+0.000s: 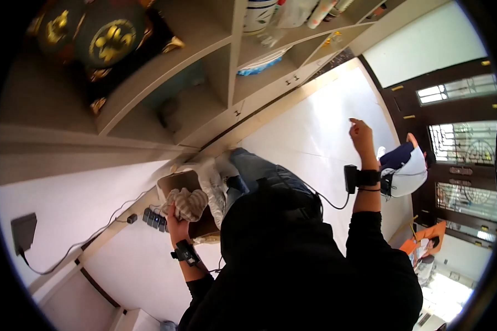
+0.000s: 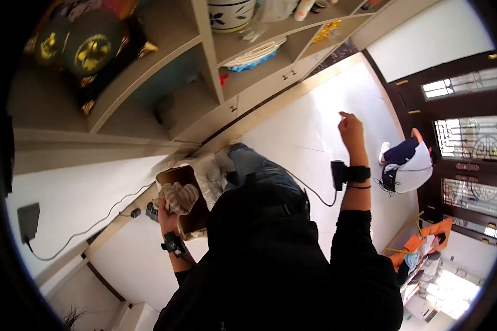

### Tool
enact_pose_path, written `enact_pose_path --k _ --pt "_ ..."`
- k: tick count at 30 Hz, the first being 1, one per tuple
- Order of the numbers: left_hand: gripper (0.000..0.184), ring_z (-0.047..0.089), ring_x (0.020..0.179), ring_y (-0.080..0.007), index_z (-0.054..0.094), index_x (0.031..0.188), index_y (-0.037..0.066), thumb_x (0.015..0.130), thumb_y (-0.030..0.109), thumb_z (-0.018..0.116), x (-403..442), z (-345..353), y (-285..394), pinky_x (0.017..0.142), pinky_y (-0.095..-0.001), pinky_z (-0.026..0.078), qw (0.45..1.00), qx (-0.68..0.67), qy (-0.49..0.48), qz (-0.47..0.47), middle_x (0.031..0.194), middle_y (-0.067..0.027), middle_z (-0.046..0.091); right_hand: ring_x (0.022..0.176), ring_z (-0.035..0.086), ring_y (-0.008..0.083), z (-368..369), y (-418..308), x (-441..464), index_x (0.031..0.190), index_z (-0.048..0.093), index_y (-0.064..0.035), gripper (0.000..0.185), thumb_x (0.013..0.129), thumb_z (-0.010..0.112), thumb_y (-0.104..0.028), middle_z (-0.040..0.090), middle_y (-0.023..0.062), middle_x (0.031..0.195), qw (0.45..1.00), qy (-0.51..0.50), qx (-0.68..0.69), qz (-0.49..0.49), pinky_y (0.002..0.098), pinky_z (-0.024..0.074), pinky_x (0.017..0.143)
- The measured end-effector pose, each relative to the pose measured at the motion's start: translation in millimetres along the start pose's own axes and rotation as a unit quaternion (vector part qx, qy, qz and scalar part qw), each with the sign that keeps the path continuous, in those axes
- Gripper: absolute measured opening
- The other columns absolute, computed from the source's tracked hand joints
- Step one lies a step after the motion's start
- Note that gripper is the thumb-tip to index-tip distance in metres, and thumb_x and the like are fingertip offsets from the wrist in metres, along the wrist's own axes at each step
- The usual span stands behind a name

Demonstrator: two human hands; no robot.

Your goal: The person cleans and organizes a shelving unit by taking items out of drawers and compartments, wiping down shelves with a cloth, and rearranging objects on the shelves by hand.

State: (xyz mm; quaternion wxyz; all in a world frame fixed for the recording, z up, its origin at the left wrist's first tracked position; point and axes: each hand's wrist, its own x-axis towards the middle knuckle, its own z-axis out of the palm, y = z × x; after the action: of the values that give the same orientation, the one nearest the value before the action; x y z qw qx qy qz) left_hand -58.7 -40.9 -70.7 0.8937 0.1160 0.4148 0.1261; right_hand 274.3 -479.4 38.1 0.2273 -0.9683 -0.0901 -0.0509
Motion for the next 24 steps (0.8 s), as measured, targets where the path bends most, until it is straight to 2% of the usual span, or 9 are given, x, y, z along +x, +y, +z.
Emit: enact_pose_path --k 5,8,10,14,18,20,21,22,24 --pt "0.030 0.045 0.102 -0.0233 0.045 0.109 0.002 0.084 0.018 0.042 -23.8 5.6 0.7 0.088 -0.0384 0.036 0.999 -0.030 0.023 0.027 0.110 -0.0104 0.048 0.055 0.052 0.0231 8.1 -9.9 26.5 0.095 0.053 0.0001 0.027 0.068 0.051 -0.003 0.053 0.0122 0.062 1.000 0.026 0.005 -0.017 0.0302 0.0431 0.054" --pt "0.029 0.045 0.102 -0.0236 0.045 0.108 0.002 0.083 0.017 0.042 -33.1 5.8 -4.4 0.088 -0.0387 0.036 0.993 -0.024 0.073 0.094 0.109 -0.0104 0.048 0.055 0.052 0.0226 20.7 -30.1 54.5 0.093 0.054 0.0002 0.026 0.068 0.051 -0.003 0.053 0.0118 0.062 0.999 0.004 0.023 -0.021 0.0305 0.0431 0.054" --pt "0.030 0.044 0.103 -0.0241 0.044 0.109 0.001 0.083 0.018 0.043 -34.5 -3.2 -7.8 0.089 -0.0392 0.035 0.990 -0.075 0.066 0.103 0.110 -0.0108 0.048 0.054 0.051 0.0211 41.6 -30.8 76.7 0.090 0.055 -0.0009 0.024 0.066 0.052 -0.003 0.053 0.0110 0.062 0.996 -0.003 0.050 -0.075 0.0298 0.0429 0.053" --pt "0.034 0.043 0.104 -0.0245 0.040 0.112 -0.001 0.082 0.015 0.045 -49.5 2.9 -34.5 0.090 -0.0370 0.034 0.979 -0.107 0.083 0.151 0.111 -0.0129 0.046 0.052 0.050 0.0178 54.7 -39.7 103.5 0.082 0.056 -0.0031 0.019 0.062 0.055 -0.003 0.052 0.0091 0.059 0.984 -0.061 0.124 -0.116 0.0258 0.0414 0.051" --pt "0.034 0.045 0.102 -0.0247 0.042 0.110 0.000 0.080 0.013 0.047 -41.6 4.8 -63.5 0.090 -0.0362 0.035 0.980 -0.145 0.047 0.129 0.110 -0.0131 0.047 0.055 0.051 0.0199 65.1 -36.3 109.5 0.075 0.054 -0.0027 0.013 0.062 0.057 -0.002 0.051 0.0104 0.059 0.967 -0.132 0.128 -0.174 0.0266 0.0417 0.053" --pt "0.031 0.047 0.100 -0.0240 0.044 0.107 0.000 0.079 0.012 0.049 -47.9 34.2 -105.8 0.088 -0.0352 0.037 0.977 -0.107 0.103 0.153 0.108 -0.0124 0.049 0.055 0.052 0.0210 64.4 9.8 114.7 0.068 0.054 -0.0029 0.007 0.062 0.059 -0.003 0.054 0.0107 0.062 0.958 -0.147 0.149 -0.198 0.0266 0.0422 0.052" --pt "0.029 0.049 0.097 -0.0227 0.046 0.105 0.000 0.078 0.012 0.050 -45.5 45.4 -118.6 0.086 -0.0342 0.038 0.979 -0.103 0.078 0.158 0.104 -0.0112 0.052 0.052 0.052 0.0187 58.7 12.4 113.9 0.066 0.054 -0.0027 0.008 0.061 0.061 -0.004 0.054 0.0086 0.059 0.950 -0.170 0.173 -0.198 0.0252 0.0417 0.050" --pt "0.027 0.050 0.096 -0.0213 0.048 0.103 0.001 0.078 0.011 0.050 -49.6 61.2 -136.1 0.084 -0.0332 0.039 0.971 0.043 0.035 0.231 0.101 -0.0100 0.053 0.049 0.050 0.0167 60.1 21.9 114.1 0.064 0.055 -0.0025 0.008 0.060 0.062 -0.004 0.053 0.0071 0.056 0.948 -0.193 0.176 -0.179 0.0241 0.0406 0.048" --pt "0.027 0.051 0.093 -0.0203 0.048 0.103 0.001 0.078 0.011 0.050 -42.7 81.6 -157.3 0.082 -0.0319 0.040 0.976 0.014 0.053 0.210 0.099 -0.0090 0.054 0.049 0.049 0.0179 64.3 29.9 118.5 0.062 0.056 -0.0014 0.010 0.062 0.063 -0.007 0.053 0.0080 0.055 0.939 -0.225 0.180 -0.190 0.0252 0.0401 0.047"
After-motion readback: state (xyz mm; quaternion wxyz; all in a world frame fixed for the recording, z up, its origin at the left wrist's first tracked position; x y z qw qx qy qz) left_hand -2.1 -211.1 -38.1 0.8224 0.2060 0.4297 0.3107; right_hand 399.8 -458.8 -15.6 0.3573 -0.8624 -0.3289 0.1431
